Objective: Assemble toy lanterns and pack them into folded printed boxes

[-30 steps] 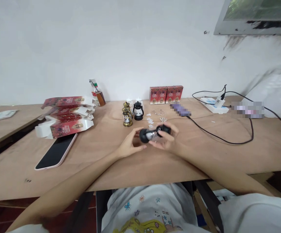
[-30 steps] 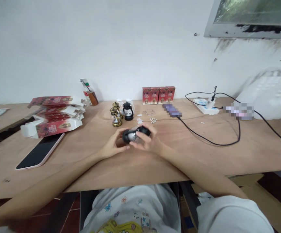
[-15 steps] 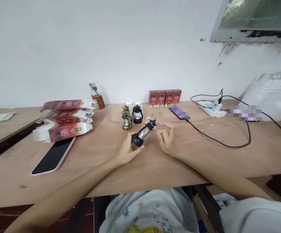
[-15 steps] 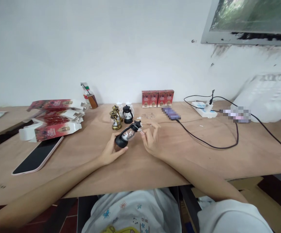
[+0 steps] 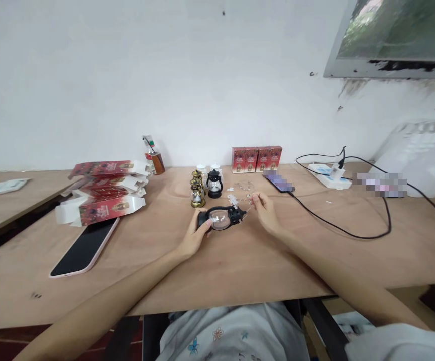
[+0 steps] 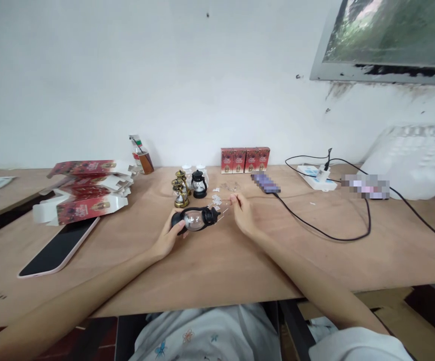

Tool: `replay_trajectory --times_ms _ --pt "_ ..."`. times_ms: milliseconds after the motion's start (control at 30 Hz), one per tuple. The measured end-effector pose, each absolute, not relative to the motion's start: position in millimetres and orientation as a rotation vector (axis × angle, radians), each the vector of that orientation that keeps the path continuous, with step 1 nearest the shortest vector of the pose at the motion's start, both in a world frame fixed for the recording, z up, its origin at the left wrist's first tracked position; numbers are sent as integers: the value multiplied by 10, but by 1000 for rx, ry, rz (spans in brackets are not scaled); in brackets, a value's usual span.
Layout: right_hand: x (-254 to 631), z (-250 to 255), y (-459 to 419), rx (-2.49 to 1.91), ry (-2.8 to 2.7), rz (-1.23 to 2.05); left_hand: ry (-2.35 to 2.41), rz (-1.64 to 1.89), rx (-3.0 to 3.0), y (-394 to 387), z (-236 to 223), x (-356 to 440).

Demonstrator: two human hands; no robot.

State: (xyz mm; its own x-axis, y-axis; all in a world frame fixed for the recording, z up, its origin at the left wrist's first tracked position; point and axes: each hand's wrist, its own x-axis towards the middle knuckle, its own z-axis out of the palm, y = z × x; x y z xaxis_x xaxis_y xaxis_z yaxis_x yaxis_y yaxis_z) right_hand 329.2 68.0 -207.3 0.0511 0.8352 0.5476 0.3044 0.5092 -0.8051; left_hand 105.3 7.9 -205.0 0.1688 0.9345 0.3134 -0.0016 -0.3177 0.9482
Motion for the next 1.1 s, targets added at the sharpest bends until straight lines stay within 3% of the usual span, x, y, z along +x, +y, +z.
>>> replay_trajectory --times_ms 200,467,867,1100 --pt "3229 -2176 711 -877 -1392 960 967 1271 1560 101 -2050 1057" --pt "3108 -2229 487 -643 -1709 1324 903 1219 1528 118 -2066 1065" --pt "3081 -2181 410 -837 -1757 919 896 1160 1533 121 -2091 1076" --pt "2986 -2199 369 -857 -1572 964 958 1191 1380 164 -2092 1080"
